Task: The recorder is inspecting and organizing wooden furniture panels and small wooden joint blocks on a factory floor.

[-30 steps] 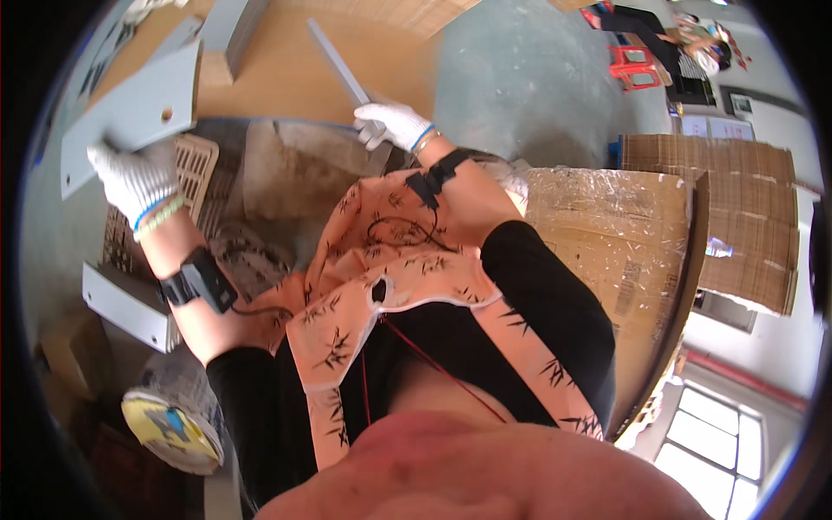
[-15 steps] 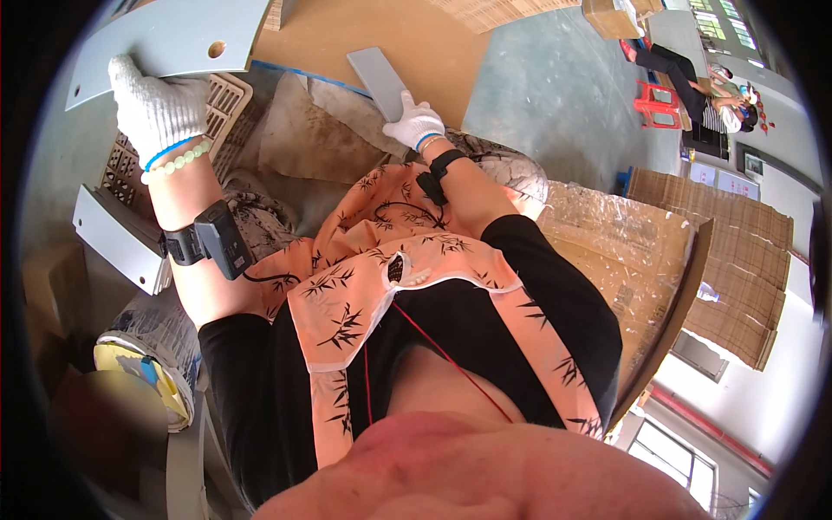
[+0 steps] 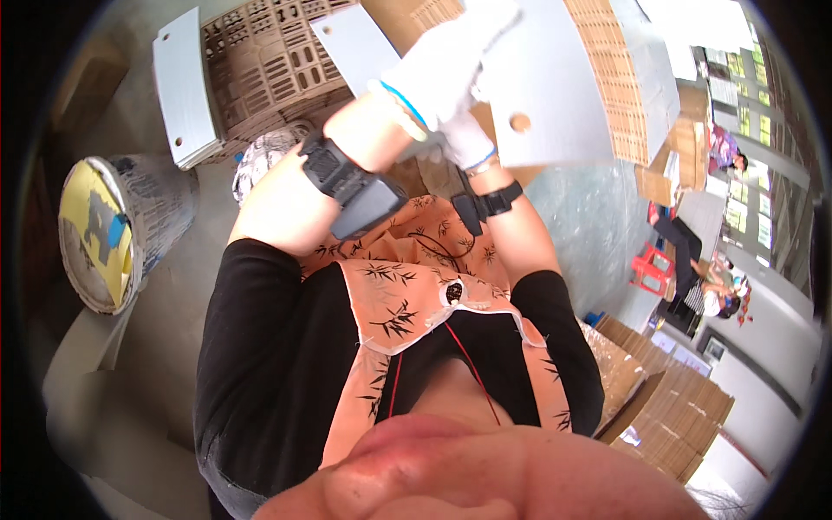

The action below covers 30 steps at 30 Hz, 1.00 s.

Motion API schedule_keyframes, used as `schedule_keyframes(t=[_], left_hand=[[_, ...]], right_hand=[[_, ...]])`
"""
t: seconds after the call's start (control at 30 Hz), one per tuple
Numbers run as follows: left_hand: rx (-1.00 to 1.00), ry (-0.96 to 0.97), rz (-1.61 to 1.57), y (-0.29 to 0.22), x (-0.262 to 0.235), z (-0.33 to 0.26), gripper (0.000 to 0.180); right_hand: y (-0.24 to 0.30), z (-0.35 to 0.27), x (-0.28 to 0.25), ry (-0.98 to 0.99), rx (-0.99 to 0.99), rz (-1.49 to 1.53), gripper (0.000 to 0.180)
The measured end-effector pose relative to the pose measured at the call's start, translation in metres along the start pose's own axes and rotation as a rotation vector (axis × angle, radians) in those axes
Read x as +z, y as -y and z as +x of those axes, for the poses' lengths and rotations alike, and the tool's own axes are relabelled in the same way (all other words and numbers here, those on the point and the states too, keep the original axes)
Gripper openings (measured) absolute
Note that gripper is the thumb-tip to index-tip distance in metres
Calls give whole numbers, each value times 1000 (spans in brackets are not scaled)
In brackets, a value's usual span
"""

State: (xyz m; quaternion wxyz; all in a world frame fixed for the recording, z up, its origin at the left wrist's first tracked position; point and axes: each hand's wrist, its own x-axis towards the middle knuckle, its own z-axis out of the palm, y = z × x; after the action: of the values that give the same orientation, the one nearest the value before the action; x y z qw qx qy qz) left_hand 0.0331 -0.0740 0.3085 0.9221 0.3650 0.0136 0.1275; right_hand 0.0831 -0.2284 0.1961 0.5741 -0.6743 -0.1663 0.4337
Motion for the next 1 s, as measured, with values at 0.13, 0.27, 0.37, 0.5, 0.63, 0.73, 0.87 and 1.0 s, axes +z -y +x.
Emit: schedule_keyframes(t=[0.13,0.27,0.37,0.5,0.63,0.73,0.87,1.0], left_hand=[[542,63,855,3,6,-8,43],[11,-35,226,-18,10,-18,42],[-338,-41,133,-42,22,-20,42],[-153,-23,214,-30,44,-12,47],[-315,-8,292,-52,50,-20,52],[-182,-4,303,-41,48,-18,60],[-146,-47,244,-47,52,-23,66],[-149,-49,228,-53,51,-26,67]], right_hand=[[33,68,55,122,-93,-50,28],[66,106,126,391,-30,-101,24],[72,117,165,505,8,-97,25],[62,127,178,584,164,-5,33],[67,120,201,595,159,-538,56],[81,112,215,510,128,-664,65],[87,113,223,510,50,-765,73],[103,100,230,503,109,-904,83]])
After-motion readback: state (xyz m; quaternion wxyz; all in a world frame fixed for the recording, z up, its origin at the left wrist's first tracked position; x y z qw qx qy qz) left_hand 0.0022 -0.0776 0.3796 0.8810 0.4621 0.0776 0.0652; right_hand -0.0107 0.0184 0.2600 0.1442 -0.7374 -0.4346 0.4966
